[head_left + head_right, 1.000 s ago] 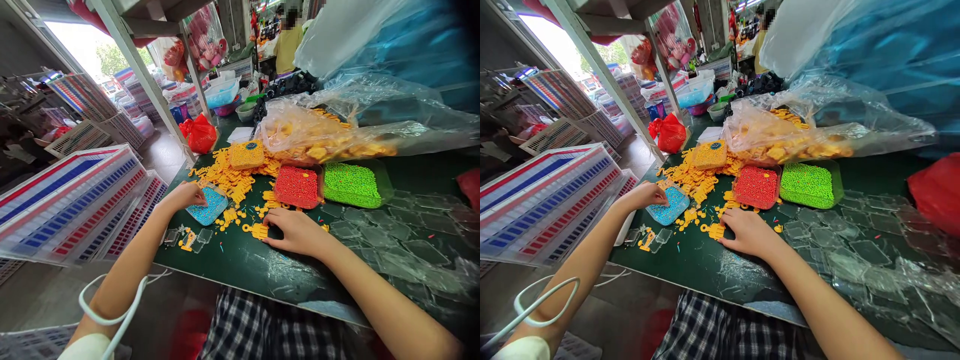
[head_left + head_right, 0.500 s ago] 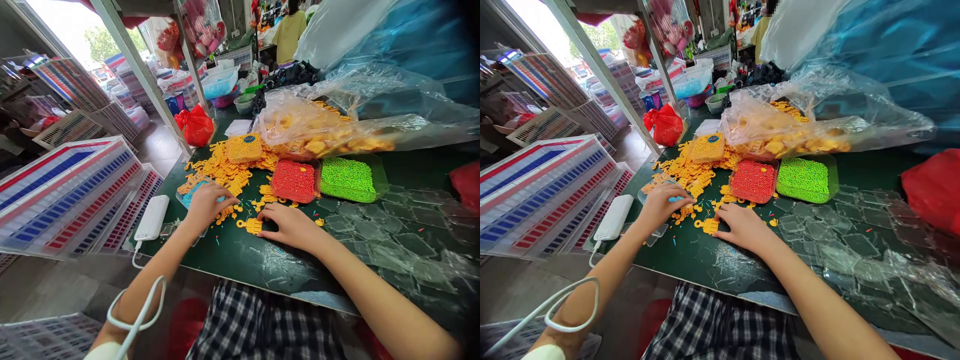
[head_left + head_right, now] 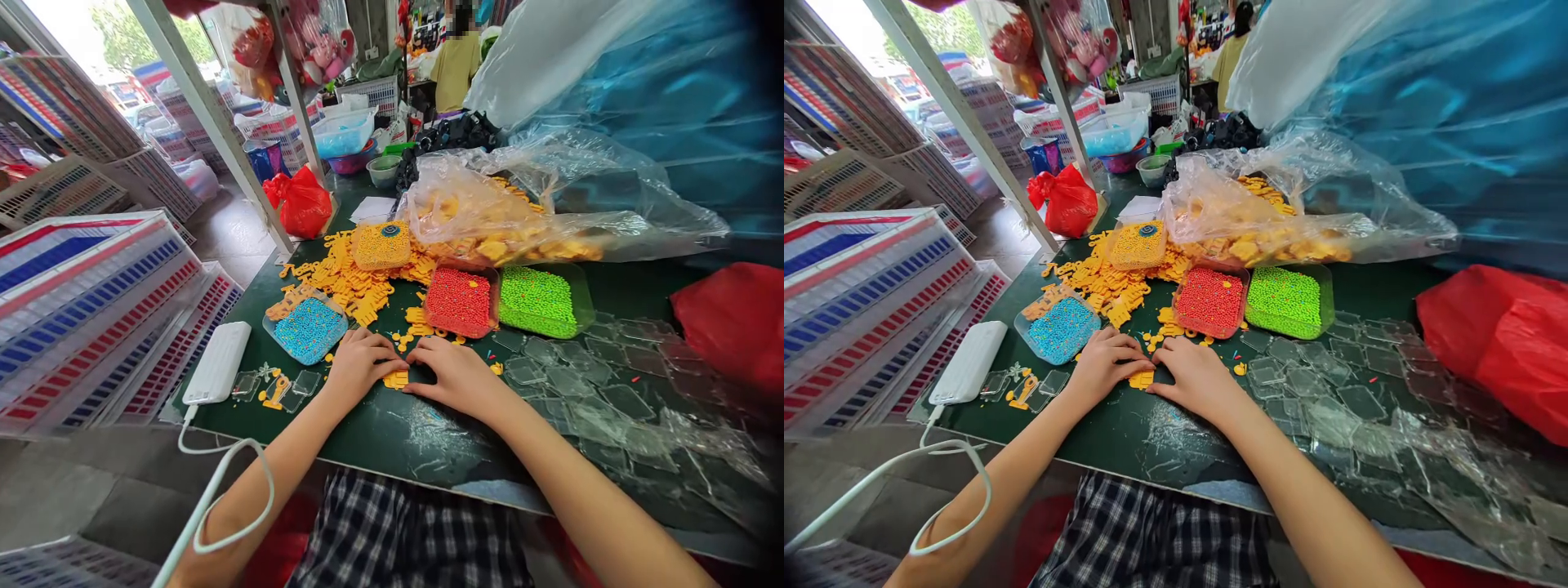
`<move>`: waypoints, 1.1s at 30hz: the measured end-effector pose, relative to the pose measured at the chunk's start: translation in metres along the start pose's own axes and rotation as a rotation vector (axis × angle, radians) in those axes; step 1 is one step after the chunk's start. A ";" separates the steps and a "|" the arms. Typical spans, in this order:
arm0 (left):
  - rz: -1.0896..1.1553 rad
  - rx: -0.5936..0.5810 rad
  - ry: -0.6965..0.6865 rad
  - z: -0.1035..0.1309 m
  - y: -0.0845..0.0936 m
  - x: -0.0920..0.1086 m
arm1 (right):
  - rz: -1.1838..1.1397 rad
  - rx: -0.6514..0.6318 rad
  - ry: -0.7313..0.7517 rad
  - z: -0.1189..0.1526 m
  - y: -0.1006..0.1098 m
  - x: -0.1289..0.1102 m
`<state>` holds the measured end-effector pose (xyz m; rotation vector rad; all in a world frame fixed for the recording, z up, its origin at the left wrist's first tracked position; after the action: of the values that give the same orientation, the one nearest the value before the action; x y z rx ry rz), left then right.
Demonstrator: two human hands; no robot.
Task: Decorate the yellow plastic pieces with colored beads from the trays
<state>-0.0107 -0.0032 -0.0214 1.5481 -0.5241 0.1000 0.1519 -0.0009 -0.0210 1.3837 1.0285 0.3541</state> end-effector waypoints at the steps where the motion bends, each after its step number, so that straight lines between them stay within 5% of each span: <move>1: 0.011 0.005 -0.005 0.001 0.000 0.000 | -0.004 -0.003 -0.004 0.000 0.001 -0.001; 15: -0.020 0.076 -0.129 0.003 -0.008 -0.004 | -0.017 -0.003 -0.035 -0.001 0.003 -0.003; 21: 0.031 0.001 -0.155 0.003 -0.007 -0.005 | -0.001 -0.021 -0.031 -0.002 0.002 -0.003; 28: 0.170 0.002 -0.123 0.005 0.014 -0.015 | -0.018 -0.003 -0.025 -0.001 0.001 -0.001; 33: 0.124 -0.126 -0.131 0.009 0.011 -0.011 | -0.022 -0.001 -0.020 -0.001 0.002 -0.003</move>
<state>-0.0272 -0.0087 -0.0164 1.4049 -0.7179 0.0595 0.1505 -0.0019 -0.0175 1.3716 1.0261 0.3245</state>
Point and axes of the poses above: each hand's wrist, its own z-axis away from the middle knuckle, its own y-axis out of the back of the hand, x = y × z, the point moved 3 cm from there along -z, towards the middle knuckle, and after that the axes turned 9 degrees about y, right-handed, at the moved point
